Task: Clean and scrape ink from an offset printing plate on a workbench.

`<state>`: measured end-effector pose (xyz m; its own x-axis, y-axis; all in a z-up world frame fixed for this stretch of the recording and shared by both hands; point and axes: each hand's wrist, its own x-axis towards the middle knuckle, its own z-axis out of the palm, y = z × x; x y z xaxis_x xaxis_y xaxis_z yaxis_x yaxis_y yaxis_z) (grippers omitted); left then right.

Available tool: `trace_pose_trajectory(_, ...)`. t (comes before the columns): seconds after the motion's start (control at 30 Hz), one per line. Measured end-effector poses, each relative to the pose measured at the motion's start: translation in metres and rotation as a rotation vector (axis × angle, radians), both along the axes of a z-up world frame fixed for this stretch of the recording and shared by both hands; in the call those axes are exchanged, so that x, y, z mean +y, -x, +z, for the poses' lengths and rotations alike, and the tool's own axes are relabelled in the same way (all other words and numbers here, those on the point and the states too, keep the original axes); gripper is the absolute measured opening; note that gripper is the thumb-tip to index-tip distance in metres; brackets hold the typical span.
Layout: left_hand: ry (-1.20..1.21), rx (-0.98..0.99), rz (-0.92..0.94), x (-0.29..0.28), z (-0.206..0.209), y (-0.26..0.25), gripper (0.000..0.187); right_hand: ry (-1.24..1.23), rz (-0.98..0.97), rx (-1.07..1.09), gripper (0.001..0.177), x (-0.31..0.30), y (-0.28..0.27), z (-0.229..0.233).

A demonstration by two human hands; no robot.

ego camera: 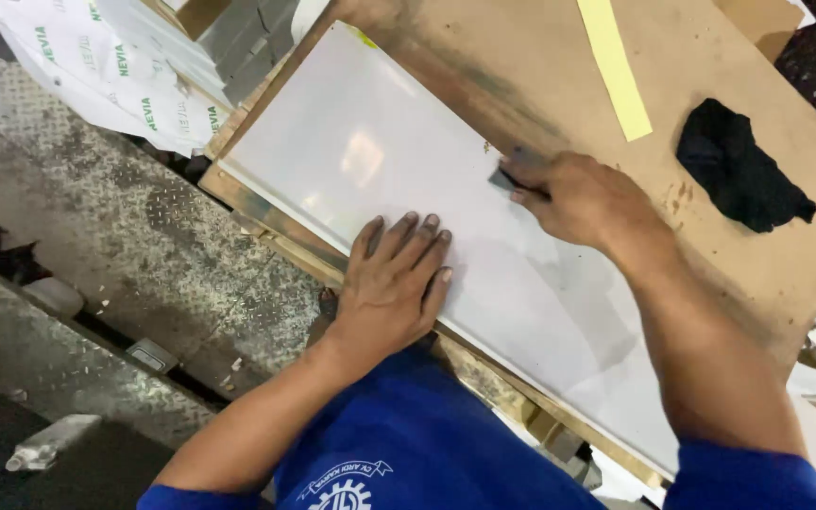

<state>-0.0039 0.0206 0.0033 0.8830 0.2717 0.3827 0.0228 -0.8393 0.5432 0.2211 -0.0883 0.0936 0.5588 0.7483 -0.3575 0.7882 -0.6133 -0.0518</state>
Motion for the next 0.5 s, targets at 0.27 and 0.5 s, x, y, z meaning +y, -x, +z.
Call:
trace_pose_trajectory(0.27, 0.023, -0.066, -0.120, 0.009, -0.003, 0.000, 0.040, 0.158, -0.206, -0.004, 0.041, 0.012, 0.016, 0.012)
trace_pose_trajectory(0.5, 0.022, -0.064, -0.109, 0.013, -0.010, 0.001, 0.042, -0.203, 0.123, -0.012, 0.044, -0.010, -0.005, -0.027)
